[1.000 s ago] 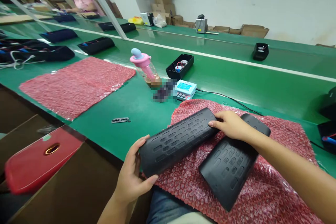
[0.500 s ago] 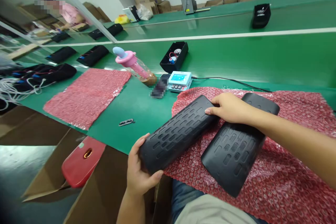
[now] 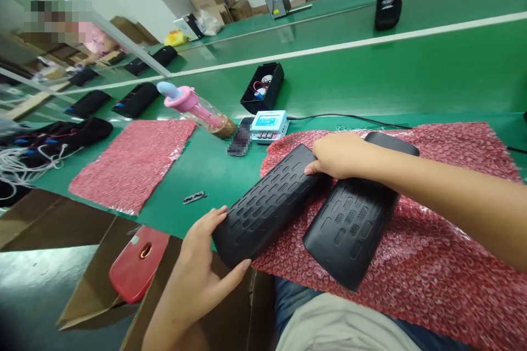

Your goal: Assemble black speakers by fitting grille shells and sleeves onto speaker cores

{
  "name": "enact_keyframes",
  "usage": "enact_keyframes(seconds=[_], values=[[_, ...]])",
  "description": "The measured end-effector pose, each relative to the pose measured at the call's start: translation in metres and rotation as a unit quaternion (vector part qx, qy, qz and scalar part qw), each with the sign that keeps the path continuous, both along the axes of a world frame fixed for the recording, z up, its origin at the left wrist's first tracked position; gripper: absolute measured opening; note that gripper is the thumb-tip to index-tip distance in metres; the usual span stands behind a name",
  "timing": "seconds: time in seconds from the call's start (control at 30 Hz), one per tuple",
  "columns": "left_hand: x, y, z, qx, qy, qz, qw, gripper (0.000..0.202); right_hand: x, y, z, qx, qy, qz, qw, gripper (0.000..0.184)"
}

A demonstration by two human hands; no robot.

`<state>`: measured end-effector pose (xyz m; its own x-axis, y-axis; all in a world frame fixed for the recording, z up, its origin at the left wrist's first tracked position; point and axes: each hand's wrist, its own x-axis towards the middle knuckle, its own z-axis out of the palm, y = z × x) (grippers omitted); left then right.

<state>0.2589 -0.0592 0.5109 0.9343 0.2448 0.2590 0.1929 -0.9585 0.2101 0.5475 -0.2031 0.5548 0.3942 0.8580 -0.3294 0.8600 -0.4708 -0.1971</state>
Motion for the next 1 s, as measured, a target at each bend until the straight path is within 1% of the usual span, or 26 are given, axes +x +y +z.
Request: enact_keyframes(seconds=[0.03,0.1,0.2,0.27,0.33,0.4,0.47,0.53,0.57,0.63,0.73,0.8,0.83,0.87,0.9,0.93,1.0], values=[[0.007,-0.003,0.010,0.030,0.046,-0.001,0.998,0.071,0.001,0.001,0.003,-0.011,0.006,0.007,1.000,0.034],[0.026,-0.009,0.027,0.062,0.134,0.001,0.989,0.072,0.003,0.002,0.005,-0.020,0.034,0.013,0.999,0.035],[0.063,-0.018,0.044,0.063,0.217,0.035,0.974,0.083,0.006,0.001,0.004,-0.012,0.070,0.012,0.997,0.036],[0.084,-0.022,0.048,0.040,0.255,0.056,0.964,0.094,0.007,0.000,0.002,-0.005,0.080,0.012,0.997,0.038],[0.099,-0.023,0.048,-0.006,0.285,0.044,0.958,0.104,0.007,0.000,0.001,0.004,0.091,0.010,0.996,0.039],[0.106,-0.021,0.047,-0.051,0.300,0.021,0.952,0.115,0.007,0.002,-0.001,0.017,0.102,0.005,0.995,0.040],[0.109,-0.015,0.046,-0.078,0.312,0.006,0.947,0.124,0.009,0.005,-0.003,0.030,0.115,-0.001,0.993,0.040],[0.112,-0.005,0.046,-0.101,0.320,-0.001,0.942,0.126,0.012,0.010,-0.006,0.047,0.133,-0.008,0.990,0.041],[0.113,0.001,0.045,-0.121,0.317,-0.007,0.941,0.125,0.014,0.012,-0.007,0.059,0.144,-0.011,0.988,0.041],[0.115,0.016,0.044,-0.185,0.292,-0.025,0.938,0.119,0.017,0.013,-0.007,0.086,0.174,-0.016,0.981,0.042],[0.111,0.036,0.041,-0.297,0.237,-0.040,0.924,0.115,0.021,0.004,0.001,0.125,0.222,-0.027,0.967,0.047],[0.104,0.046,0.042,-0.355,0.189,-0.022,0.915,0.116,0.021,-0.009,0.009,0.169,0.240,-0.035,0.955,0.050],[0.101,0.048,0.044,-0.386,0.154,-0.008,0.910,0.118,0.019,-0.016,0.013,0.201,0.247,-0.040,0.947,0.048],[0.098,0.049,0.047,-0.424,0.107,0.001,0.899,0.119,0.017,-0.023,0.016,0.246,0.270,-0.049,0.930,0.046],[0.097,0.048,0.051,-0.471,0.052,0.003,0.881,0.121,0.014,-0.028,0.019,0.281,0.304,-0.063,0.908,0.048],[0.099,0.046,0.056,-0.519,-0.005,-0.003,0.855,0.121,0.010,-0.031,0.021,0.317,0.341,-0.079,0.882,0.052],[0.108,0.035,0.066,-0.606,-0.096,-0.028,0.789,0.118,0.000,-0.032,0.024,0.375,0.410,-0.111,0.824,0.070]])
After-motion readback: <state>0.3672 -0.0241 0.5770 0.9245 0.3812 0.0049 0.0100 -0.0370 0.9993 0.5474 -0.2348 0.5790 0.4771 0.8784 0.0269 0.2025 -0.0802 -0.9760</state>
